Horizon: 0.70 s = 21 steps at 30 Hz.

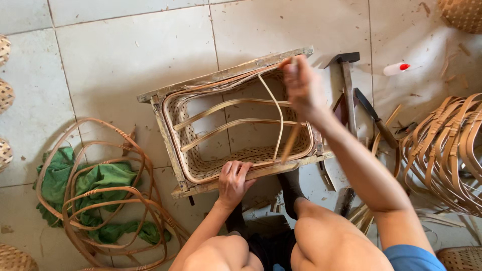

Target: The person assembles a rectangular woven basket by fitting a pre-woven body into a wooden mold, then inserting and securing bamboo strips along the rim and across the interior. They use a hammer to tap the strips into place and a knife to trim excess material.

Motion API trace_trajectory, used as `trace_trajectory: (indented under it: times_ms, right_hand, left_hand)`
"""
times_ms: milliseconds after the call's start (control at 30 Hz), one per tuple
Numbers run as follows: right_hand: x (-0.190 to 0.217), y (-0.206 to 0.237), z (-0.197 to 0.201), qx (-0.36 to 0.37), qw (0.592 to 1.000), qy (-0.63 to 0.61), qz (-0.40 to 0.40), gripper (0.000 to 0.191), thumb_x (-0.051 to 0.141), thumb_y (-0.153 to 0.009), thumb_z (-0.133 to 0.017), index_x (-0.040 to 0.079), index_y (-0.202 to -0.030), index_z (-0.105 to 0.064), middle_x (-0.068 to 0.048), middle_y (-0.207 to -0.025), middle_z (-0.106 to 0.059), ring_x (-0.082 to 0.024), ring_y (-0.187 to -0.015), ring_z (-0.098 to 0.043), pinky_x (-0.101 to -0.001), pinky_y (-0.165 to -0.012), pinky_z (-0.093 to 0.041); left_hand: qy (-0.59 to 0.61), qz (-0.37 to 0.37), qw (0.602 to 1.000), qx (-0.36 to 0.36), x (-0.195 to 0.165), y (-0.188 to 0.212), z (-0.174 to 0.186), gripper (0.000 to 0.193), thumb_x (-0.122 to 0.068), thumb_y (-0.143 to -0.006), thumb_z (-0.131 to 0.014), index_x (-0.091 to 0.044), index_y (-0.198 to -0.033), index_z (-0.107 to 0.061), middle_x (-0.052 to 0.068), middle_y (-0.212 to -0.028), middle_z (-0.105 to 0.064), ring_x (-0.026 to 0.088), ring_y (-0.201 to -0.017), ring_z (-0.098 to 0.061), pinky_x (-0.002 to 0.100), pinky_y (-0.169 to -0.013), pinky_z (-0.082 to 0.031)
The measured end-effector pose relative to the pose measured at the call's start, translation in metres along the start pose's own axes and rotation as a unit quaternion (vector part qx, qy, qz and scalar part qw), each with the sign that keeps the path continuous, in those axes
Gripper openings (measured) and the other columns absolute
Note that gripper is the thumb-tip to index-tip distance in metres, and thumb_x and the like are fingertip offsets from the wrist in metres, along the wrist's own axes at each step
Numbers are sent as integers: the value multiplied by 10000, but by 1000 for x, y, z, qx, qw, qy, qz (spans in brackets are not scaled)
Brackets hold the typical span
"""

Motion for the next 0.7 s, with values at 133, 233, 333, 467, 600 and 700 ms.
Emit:
trace_trajectory:
  times_ms: [133,233,333,467,600,700]
  right_hand:
    - [-19,-4,-68,-1,995,71,74,259,276,-1152,-357,66,-1139,-509,-91,-761,-622,-177,-604,-545,-336,-515,-462]
    - [-41,-6,-81,-9,997,70,-6,253,267,-1122,-373,42,-1126,-489,-110,-716,-628,-200,-533,-528,-359,-471,-415]
    - [-44,-6,-83,-25,996,86,30,265,265,-1133,-402,20,-1114,-501,-138,-711,-620,-213,-552,-550,-383,-520,-433]
    - [-47,-8,-85,-20,996,88,19,276,274,-1132,-412,18,-1108,-513,-142,-671,-593,-227,-541,-540,-411,-533,-423]
    - [-62,-13,-89,29,992,120,-34,284,253,-1126,-383,2,-1089,-509,-175,-665,-608,-280,-548,-565,-469,-525,-446]
    - [-73,-19,-93,55,981,183,-23,228,189,-1093,-404,-22,-1063,-484,-241,-741,-647,-405,-611,-628,-553,-537,-491]
  left_hand:
    - [17,-14,1000,6,3,3,-7,497,-309,-654,-892,-87,-1052,-693,60,-892,-598,276,-887,-578,428,-823,-495]
    - [22,-12,1000,-12,3,4,-6,459,-344,-704,-885,-70,-1007,-678,66,-869,-586,278,-858,-571,426,-801,-491]
    - [21,-17,999,-26,4,1,-5,467,-371,-720,-876,-61,-1007,-676,71,-864,-582,283,-857,-569,424,-793,-497]
    - [9,3,1000,-4,4,5,-8,448,-319,-678,-876,-75,-1000,-683,75,-882,-594,279,-864,-580,410,-782,-513]
    - [58,13,996,59,8,-5,-7,548,-382,-640,-946,-48,-978,-675,107,-911,-624,297,-885,-602,411,-798,-523]
    - [-86,-57,992,65,27,-55,-4,535,-314,-636,-914,-74,-1054,-683,122,-1201,-672,278,-1164,-627,405,-1014,-540]
Point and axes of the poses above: each hand's wrist, its own y-axis away from the middle knuckle, its own z-axis out of the back of the hand, x = y × z, the point moved 4 cm from there along -y, towards the middle knuckle
